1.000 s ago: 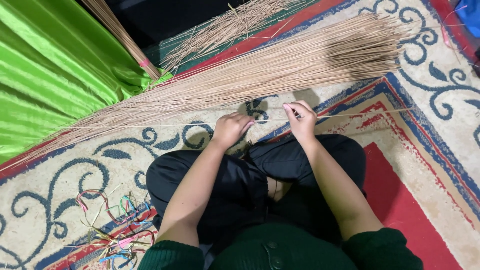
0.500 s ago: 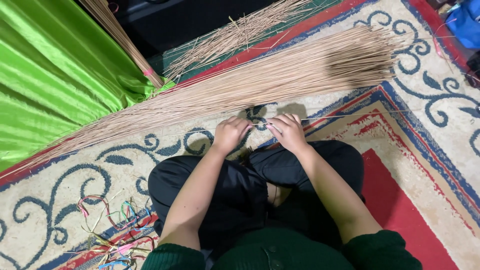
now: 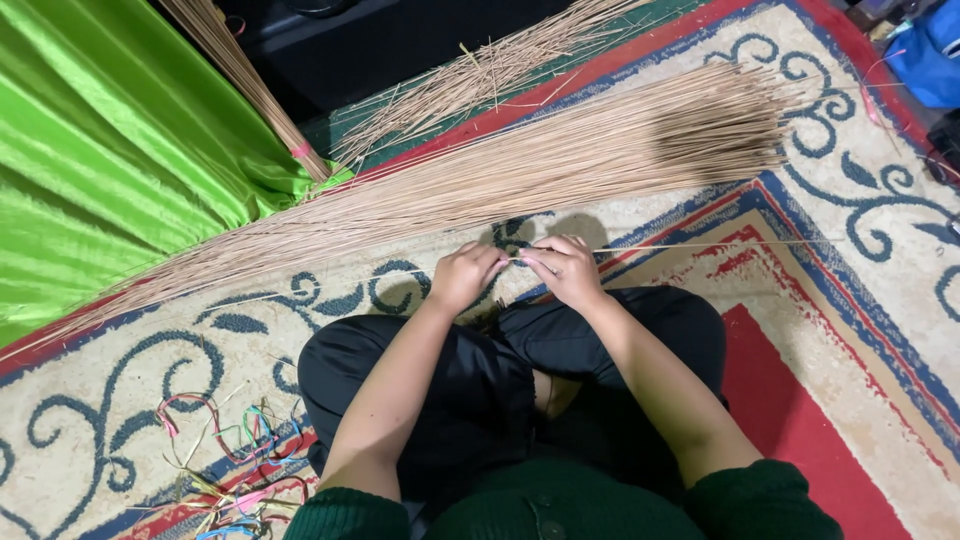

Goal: A person sitting on the floor weaves together thin wooden sticks to create a broom using a string.

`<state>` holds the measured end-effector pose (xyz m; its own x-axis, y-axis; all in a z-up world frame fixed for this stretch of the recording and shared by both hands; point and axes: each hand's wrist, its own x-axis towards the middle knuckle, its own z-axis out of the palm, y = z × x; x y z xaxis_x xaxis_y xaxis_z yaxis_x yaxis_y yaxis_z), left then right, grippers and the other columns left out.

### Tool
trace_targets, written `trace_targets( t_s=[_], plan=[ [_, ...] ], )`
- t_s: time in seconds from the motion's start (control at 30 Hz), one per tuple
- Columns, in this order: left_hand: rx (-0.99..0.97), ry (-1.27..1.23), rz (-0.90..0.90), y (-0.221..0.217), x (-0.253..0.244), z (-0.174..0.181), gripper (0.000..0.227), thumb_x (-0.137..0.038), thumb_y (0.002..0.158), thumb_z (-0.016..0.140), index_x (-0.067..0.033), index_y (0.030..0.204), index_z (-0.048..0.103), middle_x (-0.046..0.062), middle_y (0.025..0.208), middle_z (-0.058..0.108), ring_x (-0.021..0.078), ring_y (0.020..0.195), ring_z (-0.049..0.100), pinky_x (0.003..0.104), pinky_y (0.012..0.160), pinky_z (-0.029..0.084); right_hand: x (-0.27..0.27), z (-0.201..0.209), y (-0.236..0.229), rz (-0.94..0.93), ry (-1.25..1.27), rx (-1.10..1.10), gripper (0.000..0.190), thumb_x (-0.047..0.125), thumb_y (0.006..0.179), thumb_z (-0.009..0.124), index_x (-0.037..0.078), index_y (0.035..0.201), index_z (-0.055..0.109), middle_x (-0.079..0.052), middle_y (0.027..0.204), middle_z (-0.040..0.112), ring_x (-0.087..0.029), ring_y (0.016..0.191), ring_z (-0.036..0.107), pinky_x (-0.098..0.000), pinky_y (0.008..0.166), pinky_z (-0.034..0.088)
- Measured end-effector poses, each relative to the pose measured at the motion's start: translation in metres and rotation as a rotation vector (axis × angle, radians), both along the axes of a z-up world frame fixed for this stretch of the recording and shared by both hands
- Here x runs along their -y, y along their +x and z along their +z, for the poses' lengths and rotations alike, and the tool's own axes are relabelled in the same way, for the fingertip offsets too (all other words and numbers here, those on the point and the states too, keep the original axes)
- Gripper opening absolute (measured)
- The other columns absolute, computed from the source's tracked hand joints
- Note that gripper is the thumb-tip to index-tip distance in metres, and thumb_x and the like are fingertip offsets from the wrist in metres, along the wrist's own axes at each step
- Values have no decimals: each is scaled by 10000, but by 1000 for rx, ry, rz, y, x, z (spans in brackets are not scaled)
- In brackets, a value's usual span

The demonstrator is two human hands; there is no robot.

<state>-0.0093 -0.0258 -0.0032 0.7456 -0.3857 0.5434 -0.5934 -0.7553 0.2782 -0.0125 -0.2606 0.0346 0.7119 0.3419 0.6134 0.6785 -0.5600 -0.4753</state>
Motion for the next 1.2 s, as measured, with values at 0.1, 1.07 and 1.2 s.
trace_targets(
  t_s=[0.1, 1.07, 1.2],
  plan=[
    [-6, -2, 13, -4, 1, 7, 138, -433, 1003, 622, -306, 969, 663, -96, 806, 676, 114, 890, 700, 285, 696, 587, 1, -5, 2, -4, -6, 30, 150, 161, 918, 776, 228, 1044, 825, 32, 955, 736, -226, 888, 699, -376, 843, 526],
    [-120, -7, 142, 2, -15, 15, 189, -471, 998, 620, -296, 970, 686, -71, 843, 730, 157, 881, 712, 323, 734, 594, 43, 17, 18, -98, -277, 73, 100, 248, 971, 717, 241, 1053, 774, 10, 870, 713, -247, 870, 702, -374, 795, 513],
    [-109, 37, 196, 12, -30, 10, 163, -468, 990, 645, -312, 1003, 690, -106, 882, 722, 150, 918, 704, 338, 780, 572, 68, -2, 26, -189, -288, 71, 98, 275, 993, 721, 266, 1071, 778, 33, 879, 703, -223, 869, 690, -363, 809, 507]
  ],
)
